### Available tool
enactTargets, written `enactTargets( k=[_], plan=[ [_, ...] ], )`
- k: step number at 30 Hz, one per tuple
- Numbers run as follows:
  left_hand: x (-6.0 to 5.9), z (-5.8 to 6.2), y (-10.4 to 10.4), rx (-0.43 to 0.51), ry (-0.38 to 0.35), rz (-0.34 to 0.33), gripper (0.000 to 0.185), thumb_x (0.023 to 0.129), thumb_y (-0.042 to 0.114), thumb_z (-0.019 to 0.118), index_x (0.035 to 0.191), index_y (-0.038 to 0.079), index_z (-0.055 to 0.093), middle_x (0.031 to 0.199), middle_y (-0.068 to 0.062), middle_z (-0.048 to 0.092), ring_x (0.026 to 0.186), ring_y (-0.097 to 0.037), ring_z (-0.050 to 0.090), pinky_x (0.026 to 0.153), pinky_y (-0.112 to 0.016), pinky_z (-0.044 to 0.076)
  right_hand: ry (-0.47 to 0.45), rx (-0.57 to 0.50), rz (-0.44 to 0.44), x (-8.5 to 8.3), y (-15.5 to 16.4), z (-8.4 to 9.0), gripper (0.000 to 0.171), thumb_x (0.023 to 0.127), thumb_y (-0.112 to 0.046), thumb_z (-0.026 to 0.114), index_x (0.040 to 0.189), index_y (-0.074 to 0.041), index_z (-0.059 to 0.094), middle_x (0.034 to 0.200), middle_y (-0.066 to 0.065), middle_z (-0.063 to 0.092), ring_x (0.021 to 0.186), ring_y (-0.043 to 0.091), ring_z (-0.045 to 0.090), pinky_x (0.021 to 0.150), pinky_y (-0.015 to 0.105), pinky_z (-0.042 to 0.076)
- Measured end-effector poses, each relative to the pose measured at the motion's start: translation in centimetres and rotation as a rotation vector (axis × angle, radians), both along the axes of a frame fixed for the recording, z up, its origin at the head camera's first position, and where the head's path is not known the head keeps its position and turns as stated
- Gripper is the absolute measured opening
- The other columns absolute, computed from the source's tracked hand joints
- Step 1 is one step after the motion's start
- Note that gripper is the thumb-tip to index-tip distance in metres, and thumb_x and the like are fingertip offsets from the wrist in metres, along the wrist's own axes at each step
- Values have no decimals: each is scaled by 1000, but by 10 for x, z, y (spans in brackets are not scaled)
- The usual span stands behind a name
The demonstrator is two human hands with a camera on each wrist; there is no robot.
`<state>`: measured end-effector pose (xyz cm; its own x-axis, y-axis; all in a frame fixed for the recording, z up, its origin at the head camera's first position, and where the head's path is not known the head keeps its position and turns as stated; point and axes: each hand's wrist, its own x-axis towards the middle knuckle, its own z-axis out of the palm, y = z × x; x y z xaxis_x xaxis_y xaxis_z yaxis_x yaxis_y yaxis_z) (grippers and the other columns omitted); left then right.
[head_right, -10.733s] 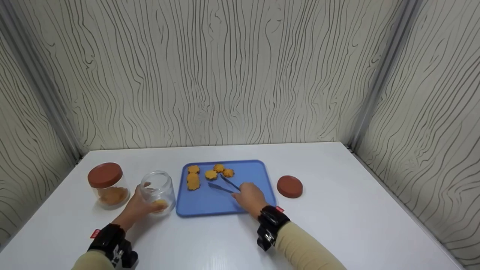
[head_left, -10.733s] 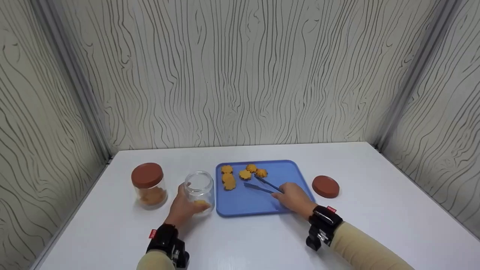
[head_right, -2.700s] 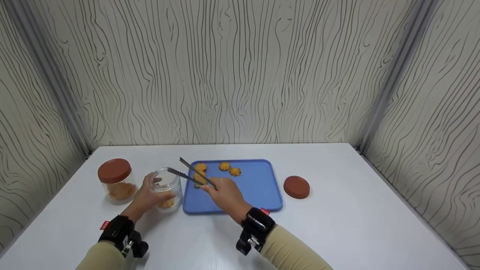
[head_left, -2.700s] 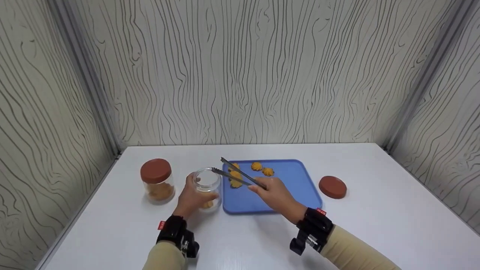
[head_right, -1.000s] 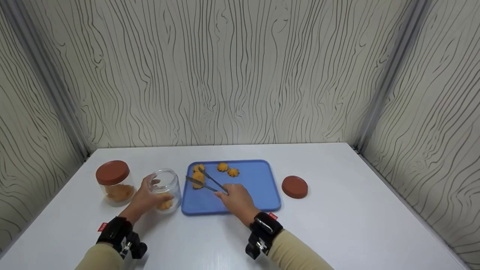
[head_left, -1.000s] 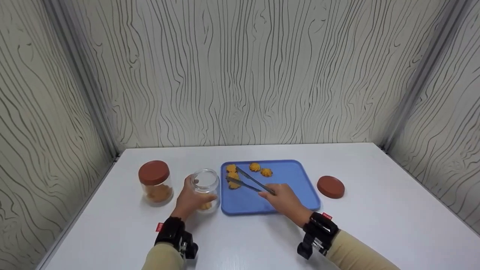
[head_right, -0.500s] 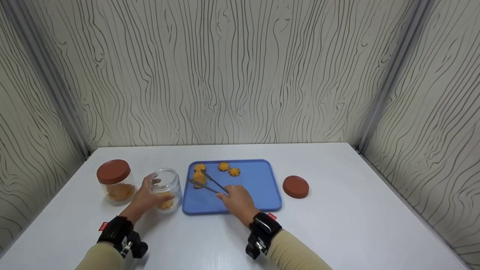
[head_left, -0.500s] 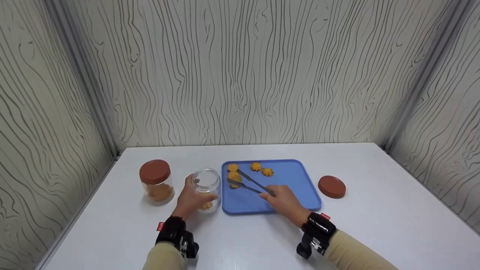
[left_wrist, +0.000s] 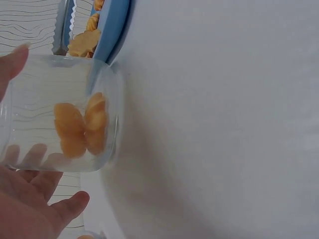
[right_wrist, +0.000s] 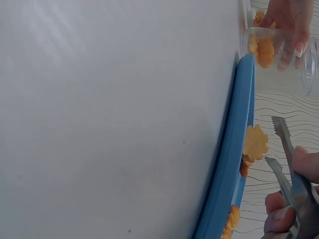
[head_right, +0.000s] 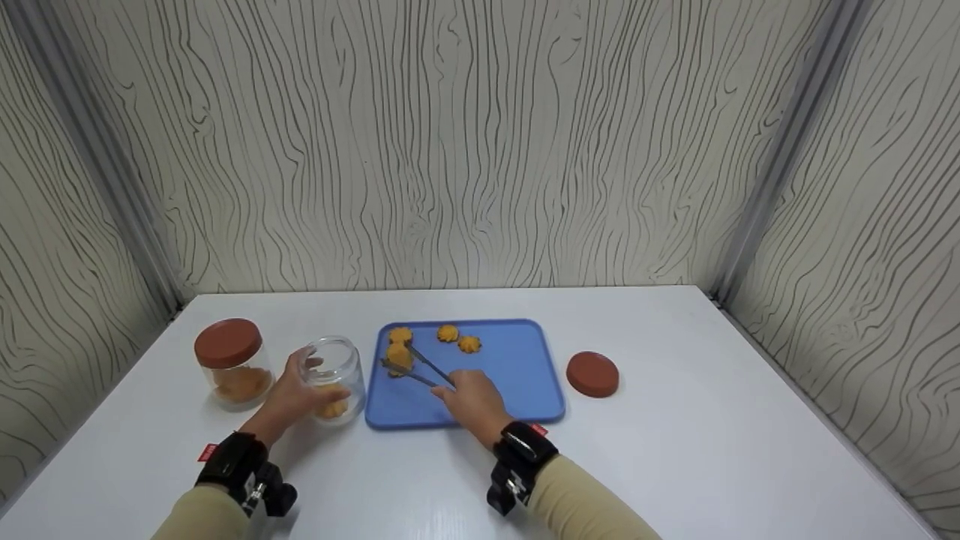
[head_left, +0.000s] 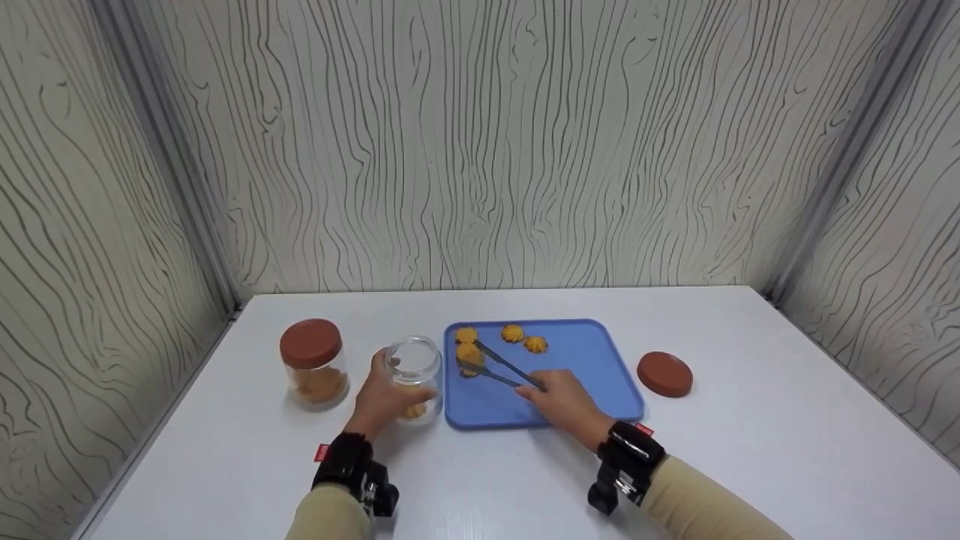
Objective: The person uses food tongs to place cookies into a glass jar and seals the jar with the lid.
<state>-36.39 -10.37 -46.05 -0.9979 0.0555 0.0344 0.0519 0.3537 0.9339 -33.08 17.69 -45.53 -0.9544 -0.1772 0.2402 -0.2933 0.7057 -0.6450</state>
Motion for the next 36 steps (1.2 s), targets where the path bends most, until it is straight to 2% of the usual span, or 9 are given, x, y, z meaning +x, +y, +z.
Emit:
enactTargets(
  k=[6,14,17,21,24,29,36],
  plan=[
    [2,0,2,-13,25,2,105,67,20,89,145,-4,22,139,-32,42,126,-42,44,105,-53,35,3,73,-18,-2,-4,-4,29,92,-19,67,68,-6,55,57,-6,33,55,11,34,53,25,28],
    [2,1,5,2,1,1,105,68,20,89,146,-2,22,141,-31,41,127,-42,43,106,-53,34,22,173,-47,-3,-4,-8,25,89,-19,70,71,-6,59,58,-5,39,57,14,40,53,28,33],
    [1,2,5,-8,0,4,106,68,20,88,146,-3,21,141,-31,41,127,-42,43,106,-53,33,63,227,-56,-2,-4,-9,21,88,-19,71,75,-5,63,61,-3,49,60,16,47,55,32,40],
    [1,3,5,-15,10,1,107,67,21,89,146,-3,21,140,-32,42,127,-42,43,106,-53,34,126,287,-62,2,-4,-9,18,87,-19,72,83,-2,68,73,6,66,71,26,63,63,40,51],
    [2,3,4,-21,10,-1,106,68,21,88,146,-3,22,140,-31,42,126,-42,43,106,-53,34,170,320,-55,5,-4,-8,19,86,-18,73,88,0,69,79,11,69,78,32,67,67,44,54],
    [2,3,3,-29,-8,3,105,69,22,87,147,-2,21,141,-31,41,127,-41,43,106,-54,33,234,340,-36,7,-2,-8,17,85,-15,73,85,1,68,77,13,68,75,32,66,65,43,53],
    [2,1,0,-31,-14,9,106,69,22,88,147,-1,20,143,-28,41,128,-39,43,106,-52,34,297,311,-23,10,3,-6,21,86,-13,72,92,7,68,84,18,69,81,36,67,71,47,54]
  ],
)
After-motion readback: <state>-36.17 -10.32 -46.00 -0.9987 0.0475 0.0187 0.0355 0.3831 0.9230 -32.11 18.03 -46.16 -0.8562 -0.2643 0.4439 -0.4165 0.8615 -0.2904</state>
